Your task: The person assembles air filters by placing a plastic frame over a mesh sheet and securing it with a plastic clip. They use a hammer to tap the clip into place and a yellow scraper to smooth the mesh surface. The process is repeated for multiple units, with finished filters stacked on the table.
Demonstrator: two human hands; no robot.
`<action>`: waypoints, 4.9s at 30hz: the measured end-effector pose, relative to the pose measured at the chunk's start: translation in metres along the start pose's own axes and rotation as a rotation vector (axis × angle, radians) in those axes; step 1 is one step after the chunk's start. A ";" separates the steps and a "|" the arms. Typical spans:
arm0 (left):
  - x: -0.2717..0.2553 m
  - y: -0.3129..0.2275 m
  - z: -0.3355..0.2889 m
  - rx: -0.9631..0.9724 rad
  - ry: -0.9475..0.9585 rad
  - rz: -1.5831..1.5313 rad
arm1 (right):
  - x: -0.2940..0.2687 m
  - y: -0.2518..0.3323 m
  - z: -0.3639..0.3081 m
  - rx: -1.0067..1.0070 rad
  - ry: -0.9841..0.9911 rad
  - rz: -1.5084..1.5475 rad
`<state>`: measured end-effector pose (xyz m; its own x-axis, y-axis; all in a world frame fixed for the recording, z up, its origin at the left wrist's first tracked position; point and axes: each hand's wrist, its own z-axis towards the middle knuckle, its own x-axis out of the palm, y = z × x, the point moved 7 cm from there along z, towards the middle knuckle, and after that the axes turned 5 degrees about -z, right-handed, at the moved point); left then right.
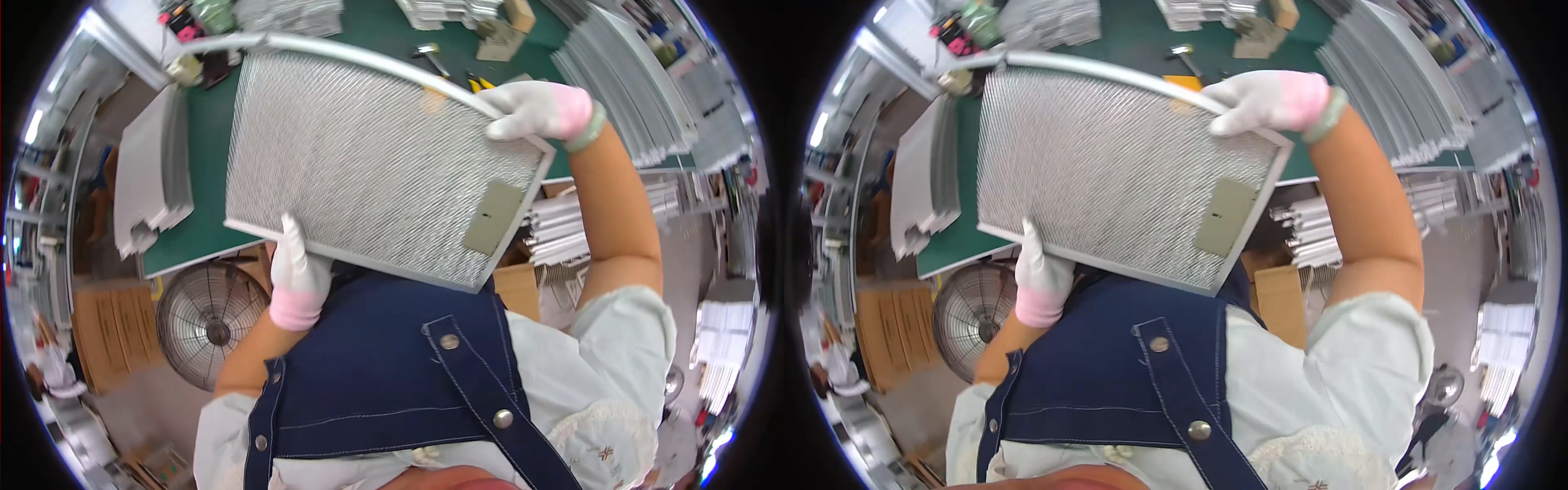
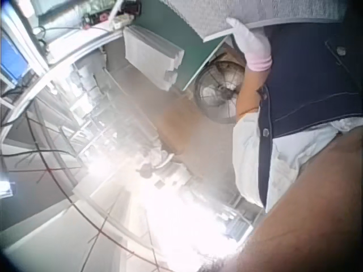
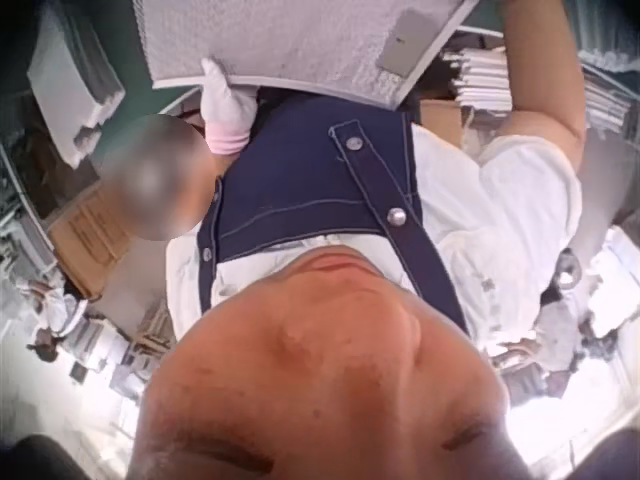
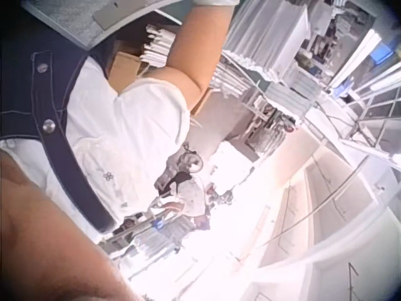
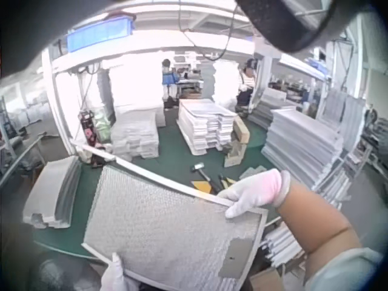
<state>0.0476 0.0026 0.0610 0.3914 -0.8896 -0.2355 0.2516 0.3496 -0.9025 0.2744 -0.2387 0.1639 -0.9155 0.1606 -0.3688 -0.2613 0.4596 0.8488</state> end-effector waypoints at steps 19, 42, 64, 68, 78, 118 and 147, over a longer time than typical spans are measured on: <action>0.068 -0.122 0.159 -0.052 1.069 0.798 | 0.042 0.098 0.017 0.088 -0.215 -0.791; 0.031 -0.103 0.146 -0.034 0.985 0.801 | 0.061 0.085 0.037 -0.229 -0.501 -0.842; 0.018 -0.127 0.130 -0.151 1.026 0.690 | 0.066 0.103 0.040 -0.079 -0.310 -0.287; 0.017 -0.127 0.132 -0.207 1.061 0.649 | 0.072 0.113 0.035 -0.097 -0.389 -0.551; 0.038 -0.131 0.138 -0.010 0.868 0.666 | 0.061 0.102 0.043 -0.113 -0.433 -0.300; -0.004 -0.137 0.133 -0.174 0.939 0.724 | 0.073 0.122 0.034 -0.150 -0.440 -0.302; -0.024 -0.131 0.120 -0.040 0.881 0.814 | 0.063 0.099 0.048 -0.071 -0.198 -0.159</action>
<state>0.1114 0.0139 0.2281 -0.3208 -0.3130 -0.8939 0.1777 0.9072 -0.3814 0.2059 -0.1409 0.2065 -0.7854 0.2623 -0.5607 -0.4241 0.4317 0.7961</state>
